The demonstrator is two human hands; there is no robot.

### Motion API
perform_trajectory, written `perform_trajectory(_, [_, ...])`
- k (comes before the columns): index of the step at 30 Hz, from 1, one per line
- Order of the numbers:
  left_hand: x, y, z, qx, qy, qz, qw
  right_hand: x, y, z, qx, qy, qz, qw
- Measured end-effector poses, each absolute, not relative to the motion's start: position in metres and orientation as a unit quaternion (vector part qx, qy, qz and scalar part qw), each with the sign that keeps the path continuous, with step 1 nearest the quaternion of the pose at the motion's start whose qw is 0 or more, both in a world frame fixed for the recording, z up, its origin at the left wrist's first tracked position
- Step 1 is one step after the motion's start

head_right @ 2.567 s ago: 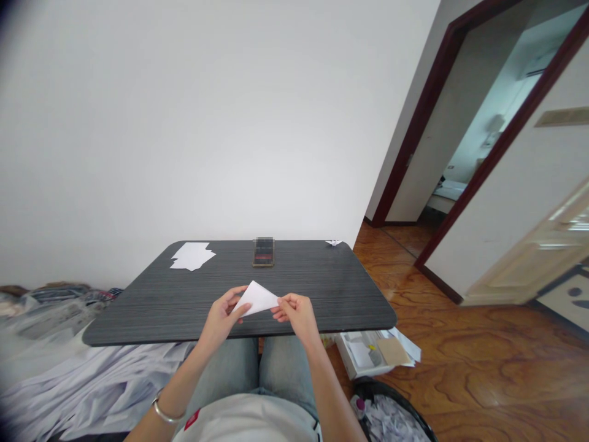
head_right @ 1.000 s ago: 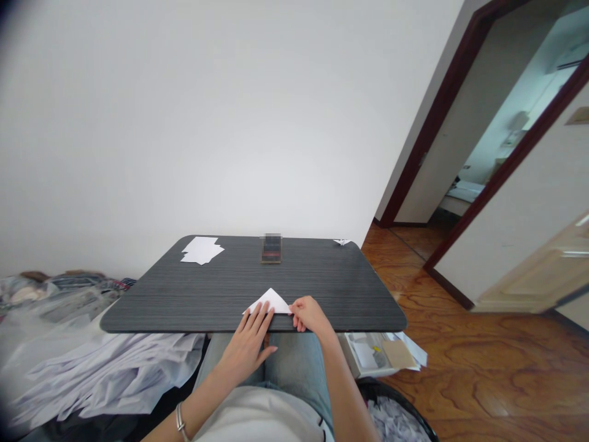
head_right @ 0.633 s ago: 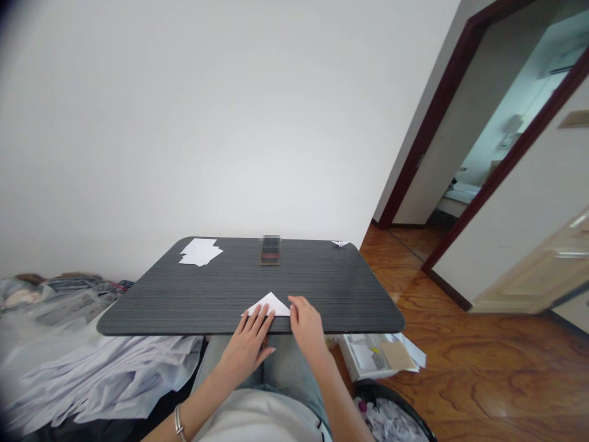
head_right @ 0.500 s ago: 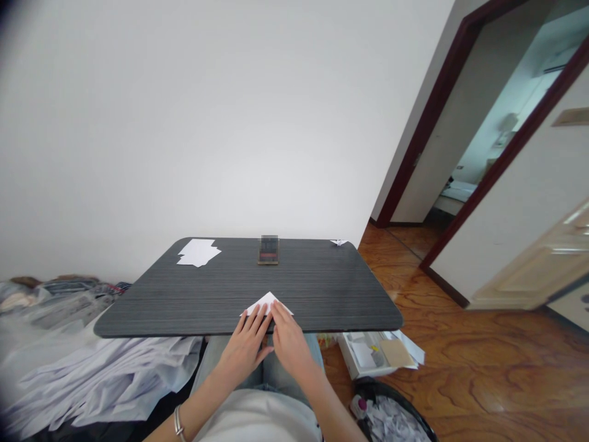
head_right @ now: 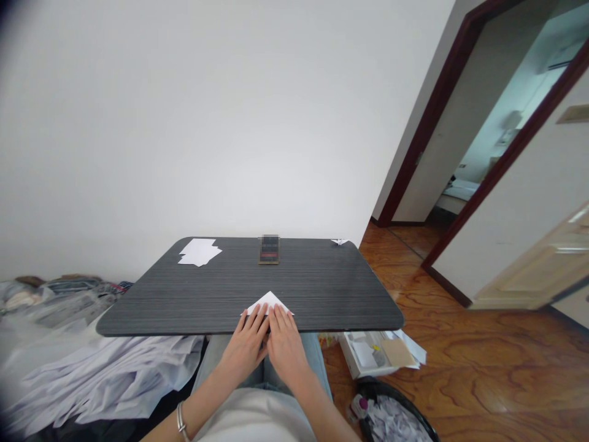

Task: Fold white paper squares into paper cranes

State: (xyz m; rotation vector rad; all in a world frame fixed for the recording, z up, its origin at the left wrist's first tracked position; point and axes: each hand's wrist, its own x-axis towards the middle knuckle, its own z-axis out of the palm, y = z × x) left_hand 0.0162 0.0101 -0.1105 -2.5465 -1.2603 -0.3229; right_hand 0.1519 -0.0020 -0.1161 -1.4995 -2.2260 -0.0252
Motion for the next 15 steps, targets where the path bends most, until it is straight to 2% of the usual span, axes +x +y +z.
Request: perform_trajectory(15, [0.006, 0.016, -0.126, -0.860, -0.453, -0.171, 0.160, 0.149, -0.005, -0.114, -0.557, -0.802, -0.005, 0.215])
